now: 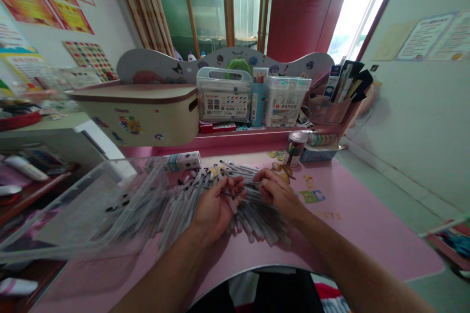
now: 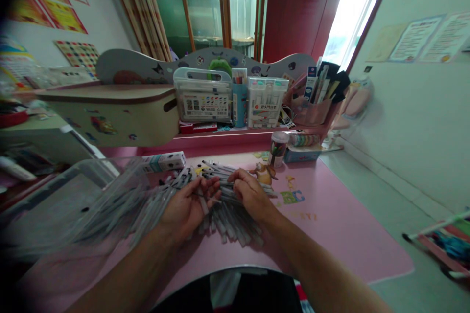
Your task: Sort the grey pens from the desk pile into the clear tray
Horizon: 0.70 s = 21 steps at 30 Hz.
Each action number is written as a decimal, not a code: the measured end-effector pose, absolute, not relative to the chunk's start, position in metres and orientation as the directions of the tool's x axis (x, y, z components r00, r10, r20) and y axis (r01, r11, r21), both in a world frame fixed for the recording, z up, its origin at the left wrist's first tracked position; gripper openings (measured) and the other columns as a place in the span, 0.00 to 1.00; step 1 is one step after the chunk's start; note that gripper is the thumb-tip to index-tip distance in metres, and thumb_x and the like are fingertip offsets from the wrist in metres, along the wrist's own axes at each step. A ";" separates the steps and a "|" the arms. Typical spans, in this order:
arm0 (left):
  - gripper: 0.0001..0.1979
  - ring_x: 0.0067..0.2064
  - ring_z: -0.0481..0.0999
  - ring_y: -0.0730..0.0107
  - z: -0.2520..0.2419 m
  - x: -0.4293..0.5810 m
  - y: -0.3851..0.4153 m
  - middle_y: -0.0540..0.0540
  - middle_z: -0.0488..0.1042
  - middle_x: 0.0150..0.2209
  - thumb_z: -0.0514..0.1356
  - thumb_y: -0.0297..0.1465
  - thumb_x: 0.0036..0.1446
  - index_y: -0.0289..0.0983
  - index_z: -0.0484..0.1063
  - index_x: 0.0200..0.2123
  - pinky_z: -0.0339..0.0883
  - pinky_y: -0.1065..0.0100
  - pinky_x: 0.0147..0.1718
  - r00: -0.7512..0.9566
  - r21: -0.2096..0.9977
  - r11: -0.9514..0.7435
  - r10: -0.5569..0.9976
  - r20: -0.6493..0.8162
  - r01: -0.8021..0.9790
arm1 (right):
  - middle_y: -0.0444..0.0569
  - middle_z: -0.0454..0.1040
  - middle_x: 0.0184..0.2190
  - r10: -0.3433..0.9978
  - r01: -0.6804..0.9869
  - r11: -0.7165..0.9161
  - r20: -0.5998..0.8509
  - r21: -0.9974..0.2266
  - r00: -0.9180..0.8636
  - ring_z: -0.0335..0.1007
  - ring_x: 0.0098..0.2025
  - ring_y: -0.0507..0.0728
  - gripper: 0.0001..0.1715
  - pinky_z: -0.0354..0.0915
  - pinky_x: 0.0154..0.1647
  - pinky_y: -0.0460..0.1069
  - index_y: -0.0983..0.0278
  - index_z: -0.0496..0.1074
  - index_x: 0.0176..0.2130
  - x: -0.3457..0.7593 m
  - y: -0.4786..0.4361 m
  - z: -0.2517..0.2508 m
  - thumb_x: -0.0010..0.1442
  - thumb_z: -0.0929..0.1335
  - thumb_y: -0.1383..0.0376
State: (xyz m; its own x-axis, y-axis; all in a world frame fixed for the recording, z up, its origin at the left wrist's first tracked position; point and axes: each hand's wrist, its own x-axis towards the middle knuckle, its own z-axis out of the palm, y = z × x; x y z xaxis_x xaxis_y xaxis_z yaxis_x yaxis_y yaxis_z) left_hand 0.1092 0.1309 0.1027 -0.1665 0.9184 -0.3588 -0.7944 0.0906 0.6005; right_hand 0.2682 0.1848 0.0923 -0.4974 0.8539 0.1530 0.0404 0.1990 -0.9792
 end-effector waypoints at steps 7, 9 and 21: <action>0.12 0.50 0.78 0.58 0.099 0.120 0.127 0.32 0.77 0.48 0.52 0.23 0.60 0.28 0.74 0.42 0.73 0.61 0.48 0.137 0.419 0.321 0.901 -0.412 -0.849 | 0.45 0.69 0.31 0.828 0.157 0.518 0.448 -0.841 -0.337 0.66 0.36 0.55 0.12 0.62 0.40 0.50 0.61 0.63 0.48 0.264 0.183 0.091 0.65 0.59 0.66; 0.13 0.47 0.79 0.59 0.095 0.126 0.126 0.33 0.78 0.44 0.51 0.22 0.59 0.28 0.75 0.42 0.74 0.61 0.47 0.171 0.379 0.329 0.903 -0.394 -0.865 | 0.47 0.71 0.34 0.811 0.156 0.535 0.454 -0.830 -0.368 0.68 0.38 0.55 0.14 0.63 0.43 0.51 0.60 0.63 0.50 0.261 0.178 0.089 0.65 0.59 0.67; 0.11 0.41 0.80 0.57 0.094 0.132 0.127 0.34 0.78 0.36 0.50 0.22 0.59 0.26 0.73 0.36 0.76 0.58 0.43 0.142 0.246 0.270 0.888 -0.437 -0.931 | 0.51 0.74 0.45 0.798 0.032 0.401 0.331 -0.916 -0.504 0.72 0.47 0.56 0.14 0.66 0.50 0.53 0.61 0.67 0.49 0.265 0.179 0.088 0.69 0.58 0.61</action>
State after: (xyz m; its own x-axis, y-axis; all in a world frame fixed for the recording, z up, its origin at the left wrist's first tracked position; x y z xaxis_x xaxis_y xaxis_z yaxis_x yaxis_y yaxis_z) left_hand 0.1316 0.1269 0.0935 0.1421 0.8882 -0.4370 -0.9309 0.2700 0.2461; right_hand 0.2648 0.1793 0.0880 -0.5036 0.7978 0.3314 0.0320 0.4005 -0.9157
